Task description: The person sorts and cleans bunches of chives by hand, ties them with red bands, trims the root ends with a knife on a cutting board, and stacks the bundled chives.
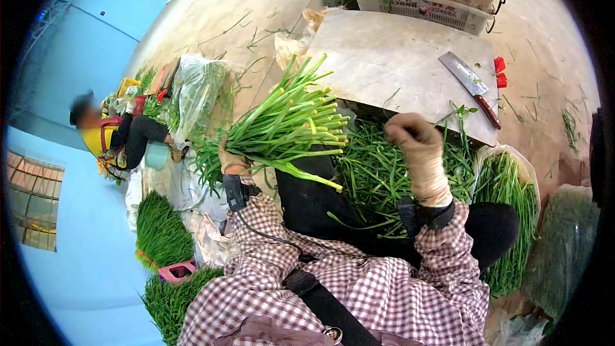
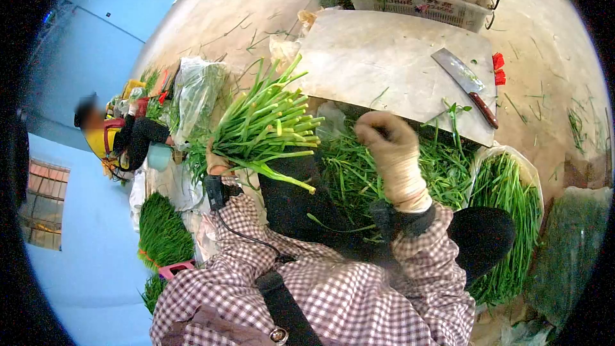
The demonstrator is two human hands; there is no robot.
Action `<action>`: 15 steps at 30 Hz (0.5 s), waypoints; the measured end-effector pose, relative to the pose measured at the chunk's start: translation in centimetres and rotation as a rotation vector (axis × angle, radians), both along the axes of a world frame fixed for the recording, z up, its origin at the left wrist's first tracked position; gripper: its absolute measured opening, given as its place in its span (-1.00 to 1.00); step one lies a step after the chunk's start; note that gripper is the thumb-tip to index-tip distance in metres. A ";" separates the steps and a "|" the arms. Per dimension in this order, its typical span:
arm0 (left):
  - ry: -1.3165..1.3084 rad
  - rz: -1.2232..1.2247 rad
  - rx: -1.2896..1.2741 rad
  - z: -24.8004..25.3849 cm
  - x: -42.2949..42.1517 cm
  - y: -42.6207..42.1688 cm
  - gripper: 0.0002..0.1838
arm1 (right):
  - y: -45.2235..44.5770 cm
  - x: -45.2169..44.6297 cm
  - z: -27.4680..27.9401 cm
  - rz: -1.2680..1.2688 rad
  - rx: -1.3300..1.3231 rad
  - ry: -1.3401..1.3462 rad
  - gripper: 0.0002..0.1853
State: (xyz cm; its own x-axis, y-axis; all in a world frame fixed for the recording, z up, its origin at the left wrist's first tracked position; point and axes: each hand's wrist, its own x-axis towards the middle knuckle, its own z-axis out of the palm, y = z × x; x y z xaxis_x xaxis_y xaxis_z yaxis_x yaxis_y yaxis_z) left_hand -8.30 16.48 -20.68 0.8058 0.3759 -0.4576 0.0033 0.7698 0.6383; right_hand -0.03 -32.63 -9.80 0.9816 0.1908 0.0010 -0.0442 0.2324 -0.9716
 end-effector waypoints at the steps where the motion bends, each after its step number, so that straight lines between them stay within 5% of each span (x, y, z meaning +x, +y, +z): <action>1: -0.010 0.010 -0.008 -0.2 0.1 -0.2 -0.51 | 0.7 -0.4 -0.6 0.069 -0.010 -0.002 -0.81; 3: -0.028 0.032 -0.019 0.4 0.2 -0.8 -0.54 | 2.8 -1.1 -1.8 0.121 -0.331 -0.160 -0.62; 6: 0.005 0.177 0.000 1.7 1.2 -2.3 -0.60 | 6.2 -0.5 -0.5 0.338 -0.474 -0.059 -0.34; 10: 0.068 0.301 0.120 5.0 2.2 -5.7 -0.59 | 9.5 0.4 -5.4 0.211 0.040 0.098 -0.66; 13: 0.004 0.275 0.141 6.5 2.3 -7.0 -0.56 | 7.1 -0.7 -6.8 0.274 -0.023 0.108 -0.67; 15: 0.062 0.315 0.137 5.8 2.8 -6.1 -0.56 | 3.6 -1.2 -7.2 0.212 -0.245 0.094 -0.88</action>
State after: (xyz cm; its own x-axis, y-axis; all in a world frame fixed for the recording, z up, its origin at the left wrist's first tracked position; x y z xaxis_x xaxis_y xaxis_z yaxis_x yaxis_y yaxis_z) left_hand -5.50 10.38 -14.86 0.6125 0.6632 -0.4301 -0.1788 0.6462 0.7419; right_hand -1.18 -29.02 -16.96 0.9137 0.3740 -0.1590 -0.1587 -0.0318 -0.9868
